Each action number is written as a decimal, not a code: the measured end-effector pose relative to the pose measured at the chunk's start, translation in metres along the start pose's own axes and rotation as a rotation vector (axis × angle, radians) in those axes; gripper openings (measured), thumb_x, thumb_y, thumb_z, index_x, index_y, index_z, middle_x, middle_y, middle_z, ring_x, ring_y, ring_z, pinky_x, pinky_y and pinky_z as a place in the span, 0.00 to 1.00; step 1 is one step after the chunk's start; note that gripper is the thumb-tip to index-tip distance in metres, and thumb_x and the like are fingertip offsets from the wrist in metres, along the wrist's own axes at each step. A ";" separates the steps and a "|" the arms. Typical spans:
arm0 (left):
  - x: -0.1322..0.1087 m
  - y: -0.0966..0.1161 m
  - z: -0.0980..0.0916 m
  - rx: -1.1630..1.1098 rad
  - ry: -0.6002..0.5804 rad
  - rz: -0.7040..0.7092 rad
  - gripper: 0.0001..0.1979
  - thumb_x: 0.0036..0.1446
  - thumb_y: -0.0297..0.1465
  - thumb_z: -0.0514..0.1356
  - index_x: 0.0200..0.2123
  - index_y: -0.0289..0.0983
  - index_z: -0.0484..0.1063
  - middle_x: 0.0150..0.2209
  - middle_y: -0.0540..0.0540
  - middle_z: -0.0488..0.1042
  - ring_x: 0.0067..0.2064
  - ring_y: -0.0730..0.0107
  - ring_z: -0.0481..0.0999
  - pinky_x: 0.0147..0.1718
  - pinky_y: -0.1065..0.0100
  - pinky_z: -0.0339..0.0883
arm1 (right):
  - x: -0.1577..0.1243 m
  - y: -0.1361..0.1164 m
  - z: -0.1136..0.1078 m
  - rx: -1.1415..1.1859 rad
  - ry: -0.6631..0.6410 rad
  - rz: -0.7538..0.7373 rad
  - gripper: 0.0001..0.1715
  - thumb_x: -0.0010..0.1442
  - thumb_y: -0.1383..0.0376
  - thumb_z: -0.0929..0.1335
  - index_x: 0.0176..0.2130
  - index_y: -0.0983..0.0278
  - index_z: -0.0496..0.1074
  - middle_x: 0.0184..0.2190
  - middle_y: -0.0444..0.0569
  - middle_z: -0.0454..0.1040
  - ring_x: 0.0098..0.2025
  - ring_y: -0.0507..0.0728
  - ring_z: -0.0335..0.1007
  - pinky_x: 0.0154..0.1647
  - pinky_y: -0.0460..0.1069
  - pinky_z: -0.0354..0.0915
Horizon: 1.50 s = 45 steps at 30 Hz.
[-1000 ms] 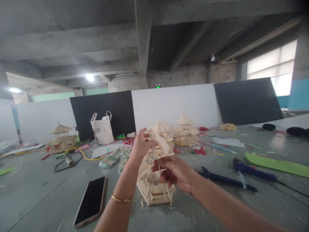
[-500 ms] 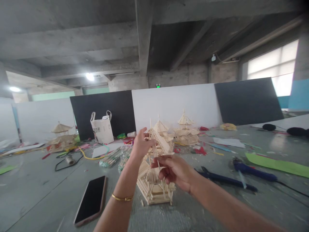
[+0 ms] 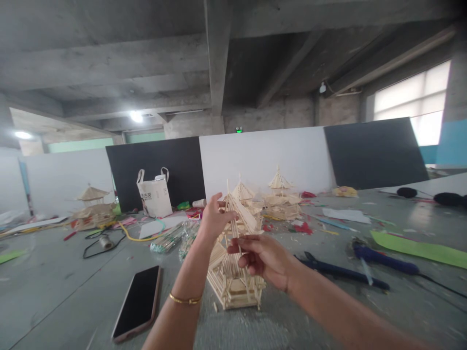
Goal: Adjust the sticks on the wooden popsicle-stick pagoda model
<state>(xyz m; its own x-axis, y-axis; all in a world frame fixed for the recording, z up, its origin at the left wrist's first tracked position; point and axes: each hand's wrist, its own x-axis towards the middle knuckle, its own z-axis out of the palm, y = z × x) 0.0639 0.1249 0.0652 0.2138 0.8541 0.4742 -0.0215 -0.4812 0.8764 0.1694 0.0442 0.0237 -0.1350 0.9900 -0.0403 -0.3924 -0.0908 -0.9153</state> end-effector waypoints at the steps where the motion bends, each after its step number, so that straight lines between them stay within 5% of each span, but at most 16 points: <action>1: 0.000 0.000 0.000 0.001 -0.001 0.001 0.36 0.39 0.22 0.62 0.54 0.29 0.55 0.38 0.43 0.68 0.28 0.73 0.72 0.28 0.69 0.67 | 0.000 0.000 0.001 0.001 0.002 0.002 0.05 0.54 0.70 0.64 0.31 0.70 0.69 0.26 0.48 0.74 0.16 0.45 0.66 0.10 0.38 0.56; 45: -0.001 0.001 -0.001 0.014 -0.008 -0.002 0.37 0.40 0.22 0.61 0.55 0.29 0.53 0.37 0.44 0.67 0.27 0.73 0.72 0.27 0.70 0.67 | -0.003 -0.005 0.005 0.005 0.013 0.050 0.06 0.58 0.73 0.61 0.32 0.70 0.68 0.25 0.46 0.73 0.16 0.45 0.66 0.10 0.38 0.57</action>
<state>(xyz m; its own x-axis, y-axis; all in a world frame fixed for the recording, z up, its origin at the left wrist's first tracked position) 0.0632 0.1241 0.0655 0.2218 0.8534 0.4716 -0.0069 -0.4823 0.8760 0.1668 0.0410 0.0301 -0.1425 0.9856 -0.0916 -0.3903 -0.1409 -0.9099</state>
